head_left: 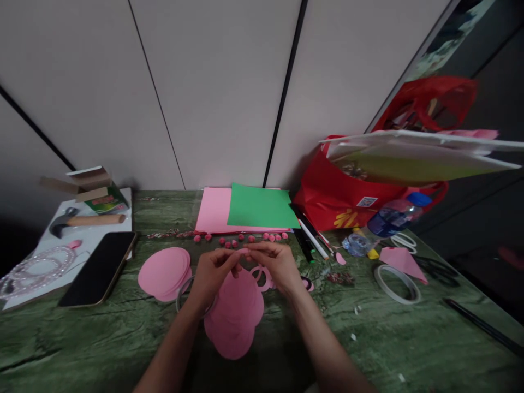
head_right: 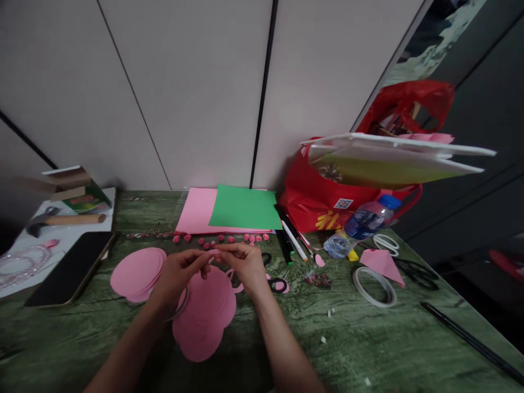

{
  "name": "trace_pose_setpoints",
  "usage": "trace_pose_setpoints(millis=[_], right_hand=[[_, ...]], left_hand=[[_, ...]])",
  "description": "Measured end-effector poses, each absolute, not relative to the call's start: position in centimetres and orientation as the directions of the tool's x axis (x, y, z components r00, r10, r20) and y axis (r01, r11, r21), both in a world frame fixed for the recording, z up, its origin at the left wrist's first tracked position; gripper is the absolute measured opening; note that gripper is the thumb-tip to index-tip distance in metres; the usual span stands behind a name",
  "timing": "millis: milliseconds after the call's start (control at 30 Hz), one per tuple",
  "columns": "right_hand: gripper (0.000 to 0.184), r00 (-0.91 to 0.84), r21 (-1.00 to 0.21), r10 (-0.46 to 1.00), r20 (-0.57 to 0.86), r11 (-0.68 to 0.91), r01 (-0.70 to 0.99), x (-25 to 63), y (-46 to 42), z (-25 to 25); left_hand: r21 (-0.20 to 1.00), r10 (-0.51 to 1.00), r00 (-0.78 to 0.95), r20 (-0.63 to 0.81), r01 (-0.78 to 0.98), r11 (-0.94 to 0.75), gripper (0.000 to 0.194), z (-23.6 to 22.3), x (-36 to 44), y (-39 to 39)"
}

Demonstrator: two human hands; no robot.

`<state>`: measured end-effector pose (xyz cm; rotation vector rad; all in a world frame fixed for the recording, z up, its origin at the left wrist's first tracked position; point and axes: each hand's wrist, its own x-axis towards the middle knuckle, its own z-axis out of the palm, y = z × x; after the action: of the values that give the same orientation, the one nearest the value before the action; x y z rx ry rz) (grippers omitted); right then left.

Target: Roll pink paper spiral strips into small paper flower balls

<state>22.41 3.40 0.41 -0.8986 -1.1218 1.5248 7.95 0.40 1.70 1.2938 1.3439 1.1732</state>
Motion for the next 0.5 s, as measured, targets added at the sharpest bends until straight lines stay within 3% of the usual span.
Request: trace_pose_setpoints(millis=[500], right_hand=[[0.015,-0.159,-0.943,0.987,0.004,-0.049,-0.330,22.33,3.50,0.44]], left_hand=[[0.986,0.999,-0.034,0.001,0.168,0.004,0.027,1.90,8.49,0.35]])
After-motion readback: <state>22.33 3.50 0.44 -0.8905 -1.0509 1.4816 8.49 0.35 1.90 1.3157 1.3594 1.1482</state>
